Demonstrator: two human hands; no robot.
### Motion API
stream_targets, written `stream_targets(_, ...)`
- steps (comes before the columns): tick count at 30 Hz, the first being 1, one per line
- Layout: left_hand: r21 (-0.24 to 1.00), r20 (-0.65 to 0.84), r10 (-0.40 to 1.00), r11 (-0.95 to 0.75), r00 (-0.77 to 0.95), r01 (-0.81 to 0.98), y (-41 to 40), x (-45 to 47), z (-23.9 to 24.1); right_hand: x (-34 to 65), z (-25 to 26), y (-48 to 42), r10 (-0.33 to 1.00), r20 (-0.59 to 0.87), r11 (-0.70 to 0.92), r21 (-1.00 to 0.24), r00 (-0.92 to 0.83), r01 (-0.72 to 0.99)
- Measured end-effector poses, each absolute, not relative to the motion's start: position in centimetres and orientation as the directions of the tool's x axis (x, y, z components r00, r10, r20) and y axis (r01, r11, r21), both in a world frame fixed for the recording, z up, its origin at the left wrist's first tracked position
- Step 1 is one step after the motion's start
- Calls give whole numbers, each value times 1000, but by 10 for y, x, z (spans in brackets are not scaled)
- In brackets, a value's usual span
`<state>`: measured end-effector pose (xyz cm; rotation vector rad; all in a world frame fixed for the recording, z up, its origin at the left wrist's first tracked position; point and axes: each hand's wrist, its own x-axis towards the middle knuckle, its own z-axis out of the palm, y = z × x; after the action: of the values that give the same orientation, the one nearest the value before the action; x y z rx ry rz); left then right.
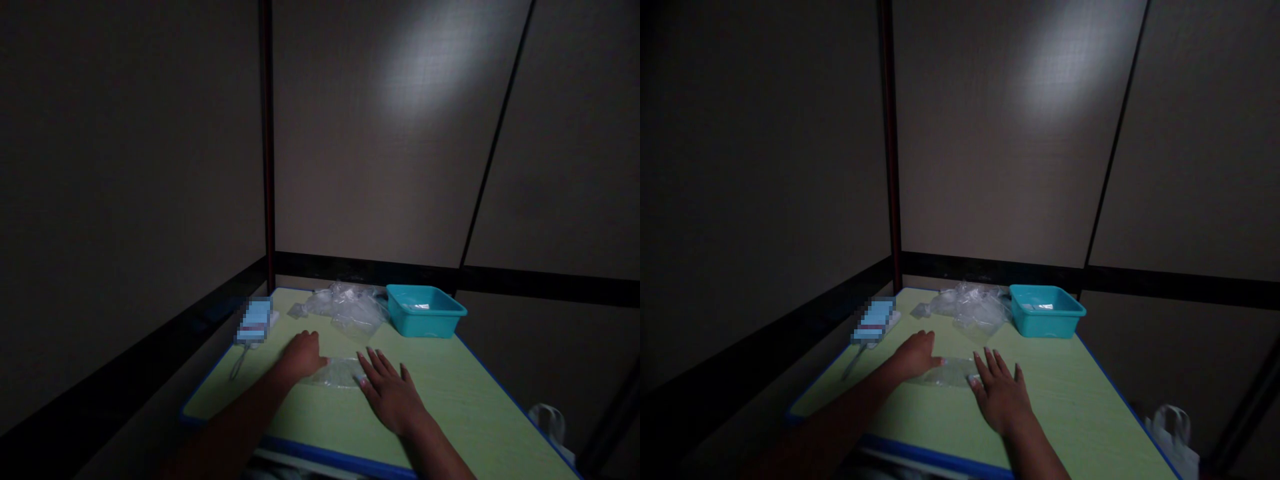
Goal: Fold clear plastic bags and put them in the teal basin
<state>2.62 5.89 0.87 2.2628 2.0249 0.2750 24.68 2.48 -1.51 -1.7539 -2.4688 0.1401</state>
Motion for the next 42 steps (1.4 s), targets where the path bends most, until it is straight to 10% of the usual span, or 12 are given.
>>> stream_targets(42, 388, -4, 994, -103, 113, 916, 80, -33, 21, 248, -14, 24, 943, 40, 331, -160, -329, 930)
